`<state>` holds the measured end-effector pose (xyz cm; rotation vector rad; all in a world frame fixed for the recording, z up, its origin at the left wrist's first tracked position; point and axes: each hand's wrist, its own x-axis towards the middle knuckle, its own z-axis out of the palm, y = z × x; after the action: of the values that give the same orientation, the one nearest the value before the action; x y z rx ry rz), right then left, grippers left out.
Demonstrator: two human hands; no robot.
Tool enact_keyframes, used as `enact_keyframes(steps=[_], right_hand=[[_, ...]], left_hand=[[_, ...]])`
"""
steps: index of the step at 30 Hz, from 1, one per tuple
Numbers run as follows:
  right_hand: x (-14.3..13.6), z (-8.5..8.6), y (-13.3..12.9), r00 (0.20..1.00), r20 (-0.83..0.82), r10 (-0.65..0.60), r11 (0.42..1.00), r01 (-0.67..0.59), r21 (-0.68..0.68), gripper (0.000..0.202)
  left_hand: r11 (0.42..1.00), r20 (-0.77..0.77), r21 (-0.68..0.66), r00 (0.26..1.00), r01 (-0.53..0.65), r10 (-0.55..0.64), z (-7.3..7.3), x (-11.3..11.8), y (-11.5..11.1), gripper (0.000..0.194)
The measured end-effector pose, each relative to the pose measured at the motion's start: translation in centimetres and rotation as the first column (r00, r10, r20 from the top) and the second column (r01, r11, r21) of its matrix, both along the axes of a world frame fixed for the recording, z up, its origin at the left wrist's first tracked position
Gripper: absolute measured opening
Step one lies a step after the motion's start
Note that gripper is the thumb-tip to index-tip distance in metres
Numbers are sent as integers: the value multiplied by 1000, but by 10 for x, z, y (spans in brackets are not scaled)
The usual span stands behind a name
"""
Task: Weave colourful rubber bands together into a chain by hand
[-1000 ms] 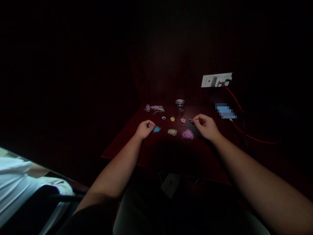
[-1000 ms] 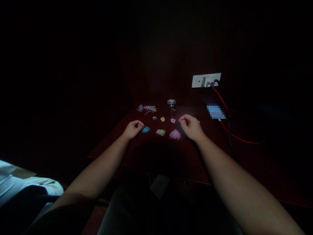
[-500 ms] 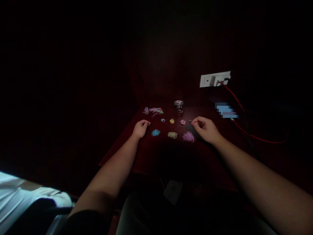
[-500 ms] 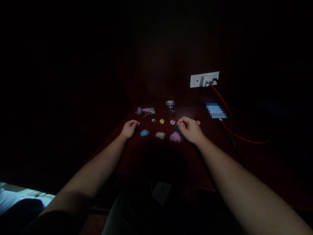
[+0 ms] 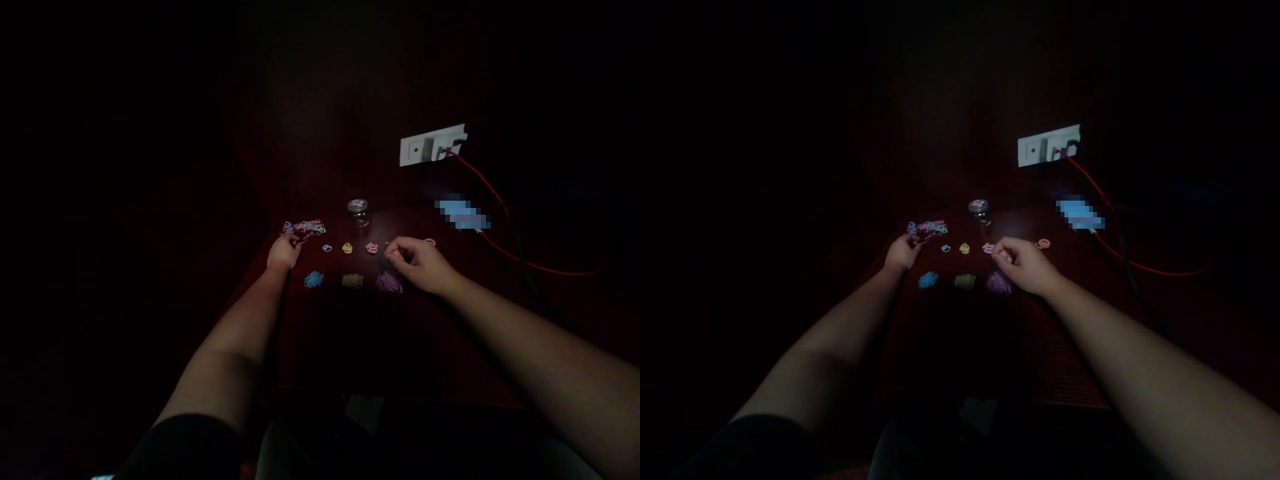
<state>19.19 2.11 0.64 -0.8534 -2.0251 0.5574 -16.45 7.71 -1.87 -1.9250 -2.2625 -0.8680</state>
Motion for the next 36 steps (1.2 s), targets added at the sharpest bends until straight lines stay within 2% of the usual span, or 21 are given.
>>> enact_keyframes(steps=[5,9,11,14,17,19,21,23,25,27,30,33,36], right_hand=[[0,3,-1,1000,-19,-23,999,24,27,17],[0,6,-2,998,-37,-49,998,50,36,17],[1,5,0,997,-50,-56,998,57,22,16],[1,2,2,996,-77,-56,998,57,11,15],[0,-1,4,996,-72,-54,999,54,0,14],[-1,-2,4,996,-83,-24,1000,23,-15,16],[-2,-2,3,994,-110,21,999,-26,-48,17],[-2,-1,2,990,-137,43,996,-53,-69,19],[-1,1,1,987,-156,43,996,-54,-66,23],[1,3,0,985,-165,52,996,-62,-58,28],[3,4,-1,990,-126,57,997,-63,-42,23],[2,4,-2,997,-77,30,999,-31,-15,19],[1,2,-1,997,-64,35,999,-36,-13,18]], left_hand=[[999,80,-49,997,11,-7,-3,-10,15,24],[997,112,-70,994,17,-9,-2,-10,14,19],[999,95,-28,995,23,-21,-1,-6,8,19],[986,114,160,991,54,-73,4,7,-6,20],[930,255,356,948,92,-191,17,38,-25,22],[883,296,434,898,176,-324,30,69,-40,22],[851,278,393,837,348,-471,45,106,-56,20],[805,231,286,778,520,-584,56,141,-70,19],[760,231,206,725,616,-649,60,167,-80,18],[779,266,201,733,593,-626,55,181,-84,17],[816,312,194,755,545,-578,39,185,-83,16],[793,302,180,734,583,-608,28,181,-81,15],[787,285,165,735,595,-615,26,178,-80,15]])
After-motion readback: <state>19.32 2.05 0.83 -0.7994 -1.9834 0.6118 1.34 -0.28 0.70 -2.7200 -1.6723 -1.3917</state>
